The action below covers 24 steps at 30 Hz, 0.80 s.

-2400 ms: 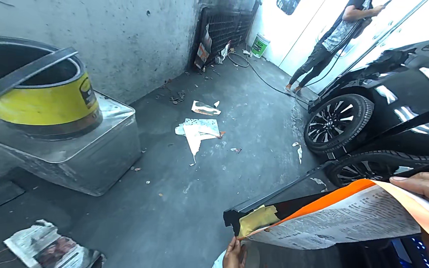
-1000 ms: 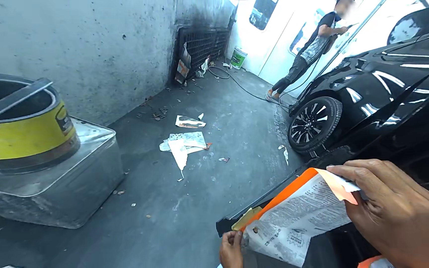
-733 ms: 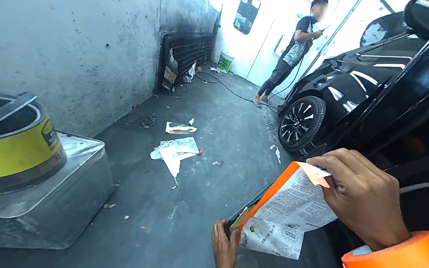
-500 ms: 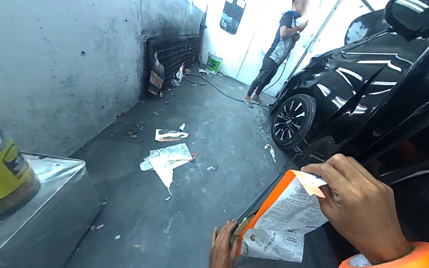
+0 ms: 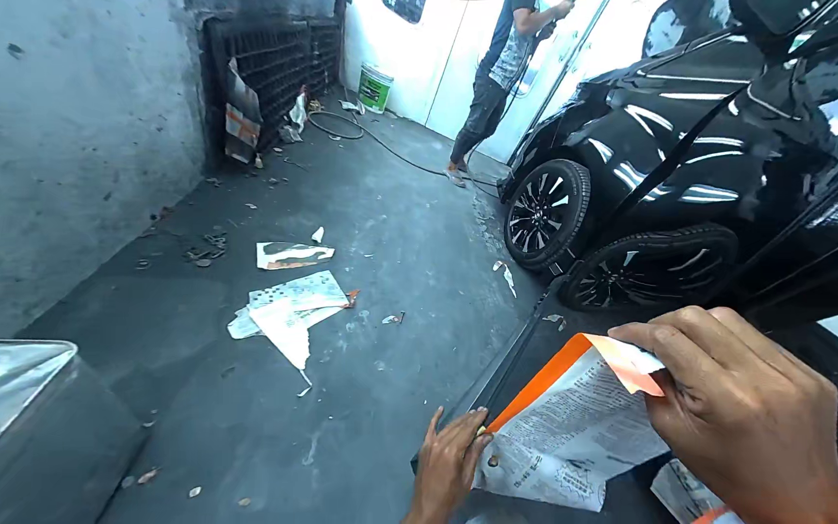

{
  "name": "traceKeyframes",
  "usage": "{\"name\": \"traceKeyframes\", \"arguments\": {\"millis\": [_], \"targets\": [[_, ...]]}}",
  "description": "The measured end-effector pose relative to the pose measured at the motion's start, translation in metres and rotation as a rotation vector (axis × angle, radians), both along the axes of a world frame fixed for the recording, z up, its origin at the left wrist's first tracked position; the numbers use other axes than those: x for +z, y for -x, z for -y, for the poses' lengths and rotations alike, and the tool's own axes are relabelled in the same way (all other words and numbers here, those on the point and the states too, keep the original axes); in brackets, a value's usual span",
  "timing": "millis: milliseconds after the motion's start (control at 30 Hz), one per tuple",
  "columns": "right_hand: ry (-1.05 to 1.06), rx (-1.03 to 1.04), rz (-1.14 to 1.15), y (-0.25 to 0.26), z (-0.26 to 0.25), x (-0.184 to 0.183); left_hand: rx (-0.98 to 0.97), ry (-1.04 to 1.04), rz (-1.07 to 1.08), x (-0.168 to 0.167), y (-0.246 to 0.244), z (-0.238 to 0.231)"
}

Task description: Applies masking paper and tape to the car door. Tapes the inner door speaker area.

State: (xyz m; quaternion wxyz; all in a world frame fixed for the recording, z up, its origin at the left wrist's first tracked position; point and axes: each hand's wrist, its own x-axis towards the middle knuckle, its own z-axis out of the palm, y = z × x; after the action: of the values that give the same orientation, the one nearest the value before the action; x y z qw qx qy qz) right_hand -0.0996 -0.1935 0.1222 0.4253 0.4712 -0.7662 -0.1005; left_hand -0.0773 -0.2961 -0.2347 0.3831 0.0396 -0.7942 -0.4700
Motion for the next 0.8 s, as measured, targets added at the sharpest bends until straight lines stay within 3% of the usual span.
{"name": "traceKeyframes", "arguments": {"millis": [300, 533, 800], "targets": [[-0.081, -0.018, 0.106, -0.026, -0.022, 0.003, -0.067, 0.001, 0.021, 0.004, -0.004, 0.006], [0.068, -0.017, 0.167, -0.012, -0.052, -0.011, -0.084, 0.037, 0.037, 0.007, -0.005, 0.013], [0.225, -0.013, 0.139, 0.017, -0.048, -0.023, -0.146, 0.070, 0.122, 0.020, -0.007, 0.025]]}}
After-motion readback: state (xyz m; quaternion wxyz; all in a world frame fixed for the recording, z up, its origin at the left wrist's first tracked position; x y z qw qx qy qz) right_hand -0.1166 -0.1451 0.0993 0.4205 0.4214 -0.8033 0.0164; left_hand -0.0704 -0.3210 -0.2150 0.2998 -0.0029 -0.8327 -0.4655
